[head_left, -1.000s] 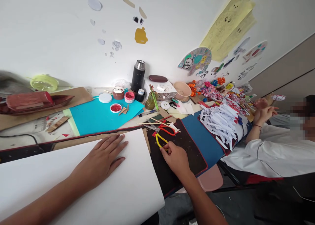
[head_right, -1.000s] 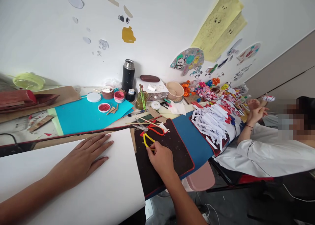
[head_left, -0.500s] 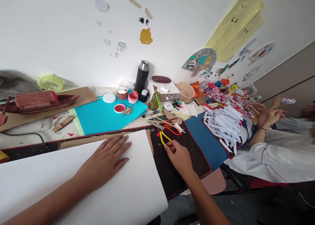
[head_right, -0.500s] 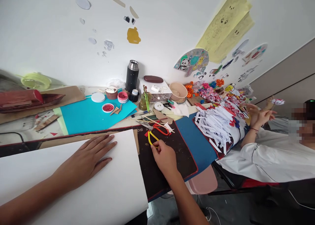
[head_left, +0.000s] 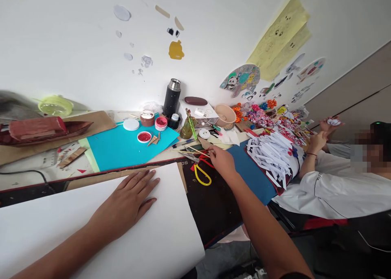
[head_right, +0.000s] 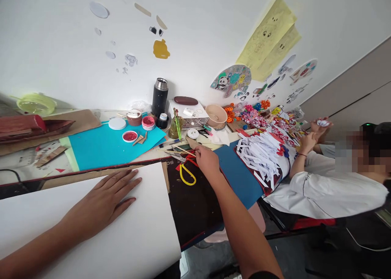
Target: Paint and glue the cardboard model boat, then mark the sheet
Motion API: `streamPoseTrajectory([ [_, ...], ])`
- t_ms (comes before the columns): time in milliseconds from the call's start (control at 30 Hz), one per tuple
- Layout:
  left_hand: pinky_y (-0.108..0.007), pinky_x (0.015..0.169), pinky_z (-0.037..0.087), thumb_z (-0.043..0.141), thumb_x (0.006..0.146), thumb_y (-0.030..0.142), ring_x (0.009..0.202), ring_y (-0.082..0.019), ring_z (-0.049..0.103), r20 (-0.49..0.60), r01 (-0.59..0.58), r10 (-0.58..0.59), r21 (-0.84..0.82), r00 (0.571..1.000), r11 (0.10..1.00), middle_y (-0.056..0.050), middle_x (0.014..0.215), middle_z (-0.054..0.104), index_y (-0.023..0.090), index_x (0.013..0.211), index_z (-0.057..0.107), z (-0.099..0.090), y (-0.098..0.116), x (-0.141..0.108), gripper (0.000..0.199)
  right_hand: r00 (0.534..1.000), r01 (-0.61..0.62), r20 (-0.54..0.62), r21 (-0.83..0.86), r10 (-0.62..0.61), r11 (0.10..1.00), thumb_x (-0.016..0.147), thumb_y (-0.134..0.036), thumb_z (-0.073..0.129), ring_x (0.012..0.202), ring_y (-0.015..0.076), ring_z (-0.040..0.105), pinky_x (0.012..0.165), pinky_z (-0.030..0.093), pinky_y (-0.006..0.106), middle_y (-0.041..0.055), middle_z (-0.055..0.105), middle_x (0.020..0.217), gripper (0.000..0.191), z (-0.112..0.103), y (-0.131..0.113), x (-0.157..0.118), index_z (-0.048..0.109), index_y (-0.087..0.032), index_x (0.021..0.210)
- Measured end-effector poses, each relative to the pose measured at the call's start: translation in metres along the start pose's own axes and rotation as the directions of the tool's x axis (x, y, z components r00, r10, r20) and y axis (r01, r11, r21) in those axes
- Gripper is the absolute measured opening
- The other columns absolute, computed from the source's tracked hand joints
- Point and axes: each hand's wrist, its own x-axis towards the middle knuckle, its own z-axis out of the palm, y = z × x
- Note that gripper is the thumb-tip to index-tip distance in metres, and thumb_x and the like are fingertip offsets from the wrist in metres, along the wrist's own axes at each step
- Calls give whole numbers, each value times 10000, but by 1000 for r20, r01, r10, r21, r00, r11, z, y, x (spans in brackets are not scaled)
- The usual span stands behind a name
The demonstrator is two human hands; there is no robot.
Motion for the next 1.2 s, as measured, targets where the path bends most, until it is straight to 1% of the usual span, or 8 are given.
streamPoseTrajectory([
  [100,-509,1296,428,388,1157,644,1555,-335,585,-10,8,-8,-15,1000,1000,-59,1689,612,312,1582,671,0,0,0,609,999,19,51,-86,-15,996,1131,-260,549,1152,300,796,890,533,330,121,862,1247,344,-2,2,19,764,-258,1400],
  [233,-511,1286,441,408,1160,622,1534,-338,606,-9,-7,7,9,1000,1000,-75,1678,623,291,1572,680,-1,0,0,595,991,69,123,-169,-48,983,1126,-291,574,1163,319,791,914,537,351,139,854,1241,311,-3,4,30,777,-254,1359],
  [500,-528,1304,438,396,1158,628,1561,-342,580,11,31,-30,-34,999,999,-69,1696,603,311,1568,687,0,2,0,594,979,125,189,-263,-76,957,1139,-286,527,1145,347,789,897,525,368,177,843,1221,330,-4,4,32,755,-223,1368],
  [667,-541,1269,465,398,1166,596,1545,-353,595,6,-12,12,34,1000,999,-86,1688,608,274,1567,684,-1,2,0,588,976,134,204,-287,-76,948,1145,-282,545,1156,331,781,924,550,378,181,831,1222,311,-5,3,35,734,-189,1374],
  [767,-536,1263,468,390,1169,594,1547,-349,593,3,-22,22,57,1000,998,-82,1691,606,269,1569,680,-2,2,1,591,977,116,207,-300,-54,947,1143,-325,626,1152,306,773,977,609,435,163,800,1260,302,-8,7,34,718,-162,1380],
  [900,-531,1264,467,386,1170,593,1546,-346,594,6,-22,22,60,1000,998,-80,1691,606,269,1564,683,-1,2,1,590,980,75,198,-302,-14,950,1097,-407,745,1158,276,761,997,659,499,115,739,1371,380,-13,18,27,700,-179,1398],
  [1067,-524,1275,459,400,1163,605,1548,-341,591,-5,-9,9,34,1000,999,-76,1690,609,286,1558,690,0,2,0,584,989,22,150,-237,15,971,1132,-228,586,1119,333,786,898,557,397,222,818,1146,247,-19,34,14,715,-110,1306],
  [1200,-526,1245,482,383,1170,587,1515,-349,623,-32,-35,38,74,999,997,-92,1663,635,256,1534,709,-1,2,1,589,994,-34,100,-97,44,995,1060,-215,643,1006,315,779,761,451,340,189,824,1059,157,-24,42,-2,728,-142,1171],
])
